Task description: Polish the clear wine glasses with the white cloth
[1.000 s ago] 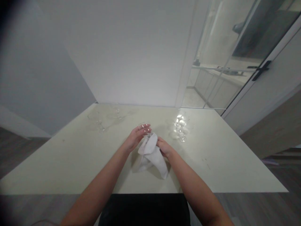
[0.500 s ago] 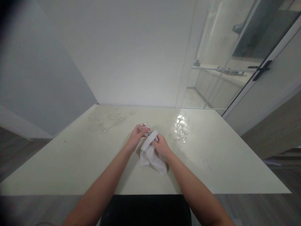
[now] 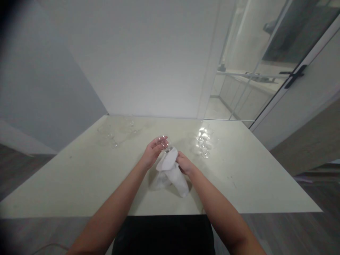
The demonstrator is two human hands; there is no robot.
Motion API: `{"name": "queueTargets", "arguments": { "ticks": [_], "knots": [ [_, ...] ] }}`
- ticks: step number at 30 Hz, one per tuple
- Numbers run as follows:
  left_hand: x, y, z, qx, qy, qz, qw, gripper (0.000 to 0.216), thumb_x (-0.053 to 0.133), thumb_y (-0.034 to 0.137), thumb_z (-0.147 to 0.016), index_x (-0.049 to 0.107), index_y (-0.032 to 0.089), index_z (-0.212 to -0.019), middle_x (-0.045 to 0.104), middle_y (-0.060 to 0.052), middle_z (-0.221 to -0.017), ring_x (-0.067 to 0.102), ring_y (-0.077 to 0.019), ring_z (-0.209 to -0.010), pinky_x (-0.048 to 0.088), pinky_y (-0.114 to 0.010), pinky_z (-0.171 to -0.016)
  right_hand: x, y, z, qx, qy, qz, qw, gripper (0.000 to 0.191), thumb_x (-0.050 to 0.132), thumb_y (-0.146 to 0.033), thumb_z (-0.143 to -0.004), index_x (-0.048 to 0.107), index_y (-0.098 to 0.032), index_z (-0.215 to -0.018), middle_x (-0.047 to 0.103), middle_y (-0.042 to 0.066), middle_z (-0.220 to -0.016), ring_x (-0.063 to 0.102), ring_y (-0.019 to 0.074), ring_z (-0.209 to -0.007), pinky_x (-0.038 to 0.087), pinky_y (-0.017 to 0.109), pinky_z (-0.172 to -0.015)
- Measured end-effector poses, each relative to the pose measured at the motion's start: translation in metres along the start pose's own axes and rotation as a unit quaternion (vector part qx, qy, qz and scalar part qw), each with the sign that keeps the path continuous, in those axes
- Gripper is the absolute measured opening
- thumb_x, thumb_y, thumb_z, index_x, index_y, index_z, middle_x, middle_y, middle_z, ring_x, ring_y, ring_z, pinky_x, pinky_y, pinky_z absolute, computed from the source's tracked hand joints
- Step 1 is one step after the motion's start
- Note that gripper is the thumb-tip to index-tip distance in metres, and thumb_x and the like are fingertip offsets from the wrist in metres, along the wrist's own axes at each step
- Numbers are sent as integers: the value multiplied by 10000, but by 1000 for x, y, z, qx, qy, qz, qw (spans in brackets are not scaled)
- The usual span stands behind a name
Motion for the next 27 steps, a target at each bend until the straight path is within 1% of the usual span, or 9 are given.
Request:
{"name": "queueTargets", "arguments": {
  "ticks": [2, 3, 5, 8, 11, 18, 22, 24, 27],
  "knots": [
    [9, 0, 2, -14, -41, 42, 998, 570, 763, 410, -637, 605, 169, -1128, 631, -86, -1000, 590, -176, -867, 433, -328, -829, -2, -1, 2, -3, 2, -11, 1000, 254, 667, -375, -653, 648, -185, -822, 627, 11, -687, 522, 134, -608, 422, 245, -573],
    [12, 0, 3, -20, -49, 50, 997, 566, 753, 406, -654, 593, 175, -1146, 628, -97, -1039, 593, -183, -892, 434, -331, -833, -5, -4, 2, -18, 9, -3, 1000, 240, 659, -365, -663, 647, -187, -822, 628, 9, -696, 520, 133, -615, 422, 245, -580],
    [11, 0, 3, -19, -40, 40, 998, 540, 731, 380, -690, 570, 190, -1169, 615, -105, -1105, 591, -185, -931, 439, -322, -824, -9, -14, 0, -64, 26, 40, 997, 194, 615, -335, -707, 645, -181, -821, 626, 4, -706, 511, 129, -635, 417, 240, -599],
    [3, -2, 0, -6, 12, -17, 1000, 527, 753, 336, -667, 570, 186, -1138, 617, -88, -1081, 586, -169, -915, 449, -300, -800, -8, -28, -2, -131, 44, 148, 979, 168, 551, -271, -750, 643, -163, -840, 616, -4, -731, 496, 128, -674, 410, 237, -640],
    [-7, -7, -1, -10, 67, -56, 996, 479, 765, 319, -647, 585, 160, -1062, 633, -63, -967, 586, -151, -853, 458, -295, -786, -1, -32, -2, -155, 41, 225, 961, 197, 535, -225, -743, 639, -154, -894, 606, -9, -756, 486, 133, -706, 411, 247, -689],
    [-29, -2, 2, 26, 163, -30, 986, 475, 767, 348, -635, 585, 160, -1031, 645, -74, -971, 602, -164, -854, 477, -317, -787, -1, -37, 2, -168, 60, 259, 949, 200, 525, -233, -749, 608, -164, -916, 588, -5, -801, 463, 133, -710, 399, 239, -674],
    [-27, -5, 2, 15, 157, -32, 987, 489, 777, 350, -613, 594, 165, -1027, 649, -69, -967, 602, -171, -867, 481, -321, -783, -1, -35, 1, -159, 55, 290, 942, 187, 525, -217, -735, 622, -157, -884, 573, -14, -753, 435, 120, -657, 380, 228, -624],
    [-25, -6, 2, 8, 151, -33, 988, 493, 778, 355, -609, 599, 161, -1024, 651, -71, -965, 601, -173, -869, 477, -313, -775, 0, -36, 1, -166, 53, 293, 940, 210, 524, -194, -724, 631, -156, -900, 579, -14, -760, 448, 124, -669, 386, 233, -639],
    [-20, -12, 2, -23, 126, -32, 991, 504, 759, 383, -632, 596, 163, -1055, 648, -71, -977, 600, -159, -833, 465, -285, -732, 1, -37, 0, -170, 42, 265, 948, 265, 510, -182, -732, 638, -160, -962, 601, -7, -797, 491, 139, -721, 405, 249, -685]
  ]
}}
Point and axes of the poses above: each hand's wrist, its own z-axis away from the middle knuckle, its own x-axis out of the palm, y = z × x, the point moved 10 cm from there along -z, towards the middle knuckle
